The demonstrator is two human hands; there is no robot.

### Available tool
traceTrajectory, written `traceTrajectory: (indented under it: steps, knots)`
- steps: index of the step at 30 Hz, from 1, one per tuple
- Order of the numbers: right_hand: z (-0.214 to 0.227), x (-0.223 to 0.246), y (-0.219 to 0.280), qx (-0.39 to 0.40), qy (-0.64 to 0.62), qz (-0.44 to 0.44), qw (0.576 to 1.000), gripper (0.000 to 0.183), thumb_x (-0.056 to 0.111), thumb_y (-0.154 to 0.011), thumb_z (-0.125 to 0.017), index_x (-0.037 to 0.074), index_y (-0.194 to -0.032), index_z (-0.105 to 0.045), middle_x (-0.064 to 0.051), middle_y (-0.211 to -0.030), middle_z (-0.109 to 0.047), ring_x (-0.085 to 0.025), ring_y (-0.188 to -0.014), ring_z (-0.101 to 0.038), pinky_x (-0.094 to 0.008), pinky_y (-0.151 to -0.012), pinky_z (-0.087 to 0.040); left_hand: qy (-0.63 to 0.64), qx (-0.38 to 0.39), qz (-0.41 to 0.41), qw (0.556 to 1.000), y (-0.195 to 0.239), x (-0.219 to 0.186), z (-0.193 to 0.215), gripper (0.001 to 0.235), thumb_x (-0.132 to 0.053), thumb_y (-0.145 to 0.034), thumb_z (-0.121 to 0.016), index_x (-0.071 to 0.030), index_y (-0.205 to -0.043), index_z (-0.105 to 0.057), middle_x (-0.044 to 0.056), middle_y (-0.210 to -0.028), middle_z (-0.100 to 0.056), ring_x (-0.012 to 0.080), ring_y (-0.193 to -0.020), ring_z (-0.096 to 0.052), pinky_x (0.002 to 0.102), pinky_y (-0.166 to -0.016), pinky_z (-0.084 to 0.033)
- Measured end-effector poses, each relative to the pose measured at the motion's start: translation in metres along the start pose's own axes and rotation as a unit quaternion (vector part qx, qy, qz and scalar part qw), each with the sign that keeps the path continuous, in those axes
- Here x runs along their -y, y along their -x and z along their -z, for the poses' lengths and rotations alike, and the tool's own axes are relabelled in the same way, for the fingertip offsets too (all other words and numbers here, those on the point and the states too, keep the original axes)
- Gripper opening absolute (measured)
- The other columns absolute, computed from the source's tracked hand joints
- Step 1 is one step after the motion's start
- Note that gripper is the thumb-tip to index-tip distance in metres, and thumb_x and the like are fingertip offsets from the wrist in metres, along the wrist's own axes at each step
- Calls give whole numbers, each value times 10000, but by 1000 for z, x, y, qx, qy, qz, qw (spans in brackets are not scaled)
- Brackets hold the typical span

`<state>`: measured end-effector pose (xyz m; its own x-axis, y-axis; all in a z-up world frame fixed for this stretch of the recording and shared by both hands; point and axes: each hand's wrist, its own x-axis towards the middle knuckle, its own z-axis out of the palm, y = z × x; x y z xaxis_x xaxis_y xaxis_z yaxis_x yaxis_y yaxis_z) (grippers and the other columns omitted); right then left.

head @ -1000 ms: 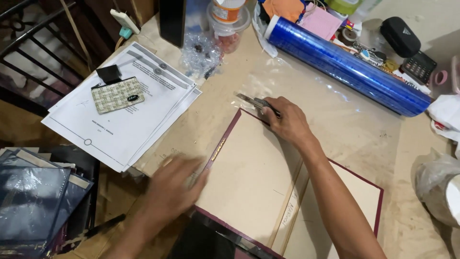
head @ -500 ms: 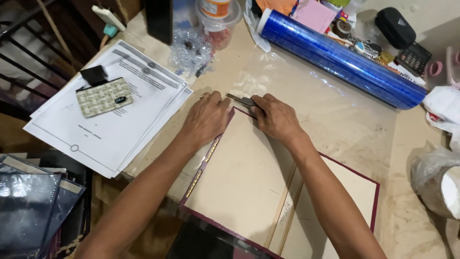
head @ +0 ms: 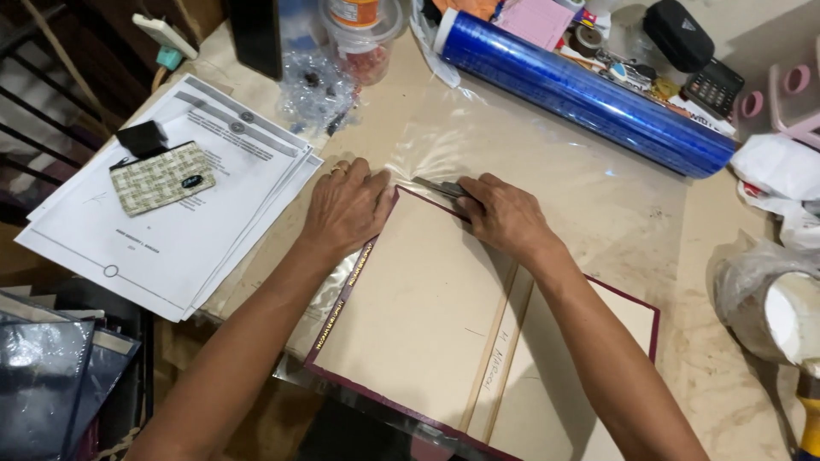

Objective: Wrapping a book cover in protective plastic film using adhesive and cutting tools.

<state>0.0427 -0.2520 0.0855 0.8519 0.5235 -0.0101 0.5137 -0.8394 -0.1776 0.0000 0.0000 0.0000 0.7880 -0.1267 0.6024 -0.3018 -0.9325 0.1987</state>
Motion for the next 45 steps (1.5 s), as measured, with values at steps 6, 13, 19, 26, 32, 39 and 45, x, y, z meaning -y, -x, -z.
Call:
traceTrajectory:
  steps: [6,13,19,26,32,39,45]
  knots:
    - [9,-29,28,18,4,-28,999,358,272,-1017,-578,185,-1345,-692,-78,-1022,-732,-288,-938,-735,-441,-797,-608,-7,-29,-10,1000,2,3,-5,333,-396,-912,-671,-144,-1093,-790,113,-830,-572,375,-785,-655,509,-622,-567]
    - [12,-69,66,18,-3,-67,998,370,271,-1015,-591,193,-1366,-682,-95,-1035,-736,-320,-951,-729,-466,-802,-600,-26,-90,-64,994,-2,4,-2,283,-407,-896,-726,-177,-1040,-808,77,-795,-549,326,-737,-648,438,-631,-560]
    - [17,-106,102,19,0,-102,995,370,297,-1012,-596,222,-1364,-683,-84,-1033,-732,-331,-962,-720,-471,-827,-597,-20,-108,-90,990,0,12,-8,286,-419,-919,-732,-179,-1046,-819,82,-805,-562,324,-720,-650,418,-657,-558]
    - [20,-160,145,-5,2,-114,993,337,279,-997,-644,238,-1323,-717,-68,-991,-735,-308,-927,-727,-433,-804,-596,-57,-106,-109,987,5,19,-11,290,-414,-923,-751,-197,-1095,-837,109,-834,-592,339,-717,-670,421,-682,-561]
    - [29,-202,189,14,21,-83,996,380,311,-1019,-546,146,-1346,-646,-86,-1117,-678,-357,-972,-679,-466,-854,-529,-101,-49,-85,990,6,9,2,166,-400,-1037,-749,-267,-1134,-767,64,-873,-585,303,-739,-649,416,-722,-534]
    - [43,-233,225,9,86,-97,992,348,275,-1008,-586,180,-1337,-648,-66,-1051,-685,-372,-869,-681,-502,-691,-538,-144,-112,-138,974,11,19,-5,192,-410,-1036,-825,-291,-1186,-839,14,-978,-632,211,-829,-674,309,-775,-556]
    - [66,-232,236,75,120,-155,978,260,232,-1027,-555,233,-1265,-658,-69,-957,-653,-358,-783,-646,-493,-610,-490,-185,-116,-137,966,18,26,-12,212,-499,-1157,-797,-329,-1242,-891,-15,-1011,-608,151,-836,-661,271,-765,-569]
